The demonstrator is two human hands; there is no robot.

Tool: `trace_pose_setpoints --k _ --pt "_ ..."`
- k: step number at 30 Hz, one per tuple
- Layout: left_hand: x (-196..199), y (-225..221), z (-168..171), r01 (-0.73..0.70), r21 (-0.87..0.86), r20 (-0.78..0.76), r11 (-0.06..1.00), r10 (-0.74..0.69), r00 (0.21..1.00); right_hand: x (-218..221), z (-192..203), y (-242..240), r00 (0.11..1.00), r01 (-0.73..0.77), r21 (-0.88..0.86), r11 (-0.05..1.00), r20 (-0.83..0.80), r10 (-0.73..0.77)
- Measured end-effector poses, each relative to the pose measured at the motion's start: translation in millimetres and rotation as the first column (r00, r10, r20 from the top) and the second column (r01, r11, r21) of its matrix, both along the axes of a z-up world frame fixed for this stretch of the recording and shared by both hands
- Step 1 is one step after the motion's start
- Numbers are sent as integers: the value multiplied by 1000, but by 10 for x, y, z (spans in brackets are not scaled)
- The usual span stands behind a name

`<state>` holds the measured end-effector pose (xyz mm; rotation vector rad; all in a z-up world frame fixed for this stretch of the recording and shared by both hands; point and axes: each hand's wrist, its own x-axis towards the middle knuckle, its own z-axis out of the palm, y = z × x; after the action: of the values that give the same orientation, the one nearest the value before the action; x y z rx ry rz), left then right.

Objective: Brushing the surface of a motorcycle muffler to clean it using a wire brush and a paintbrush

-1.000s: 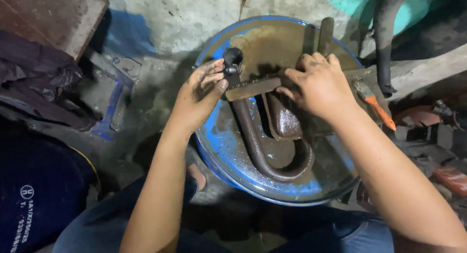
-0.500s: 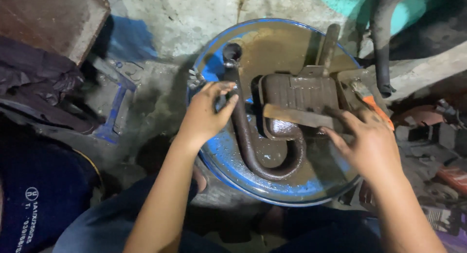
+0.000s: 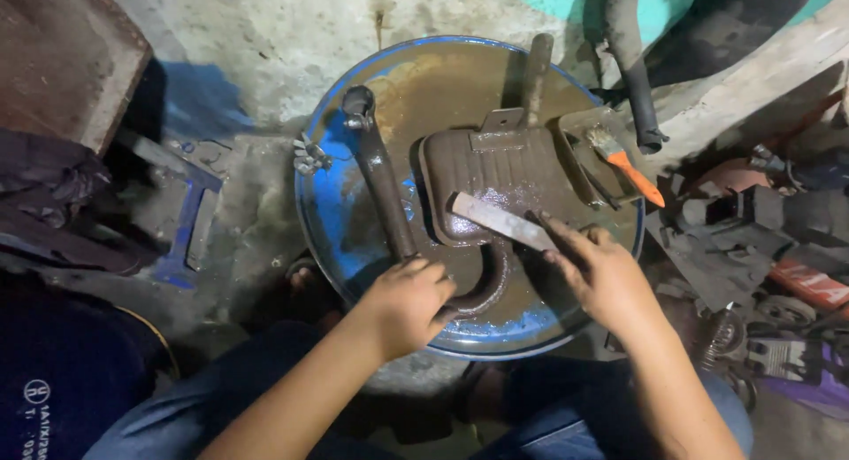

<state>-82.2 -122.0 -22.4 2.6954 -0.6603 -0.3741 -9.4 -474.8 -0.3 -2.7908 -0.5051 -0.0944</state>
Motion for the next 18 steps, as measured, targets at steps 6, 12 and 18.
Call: trace_pose_setpoints --k 6,12,18 --pt "-185 129 -477 43 -193 390 980 36 920 239 152 -36 980 169 -70 983 117 -160" --pt "-249 104 -107 12 -364 219 931 73 973 171 278 140 999 3 100 995 48 -7" --pt "-222 95 -248 -39 -308 167 951 95 981 124 213 149 964 186 -11 983 198 -180"
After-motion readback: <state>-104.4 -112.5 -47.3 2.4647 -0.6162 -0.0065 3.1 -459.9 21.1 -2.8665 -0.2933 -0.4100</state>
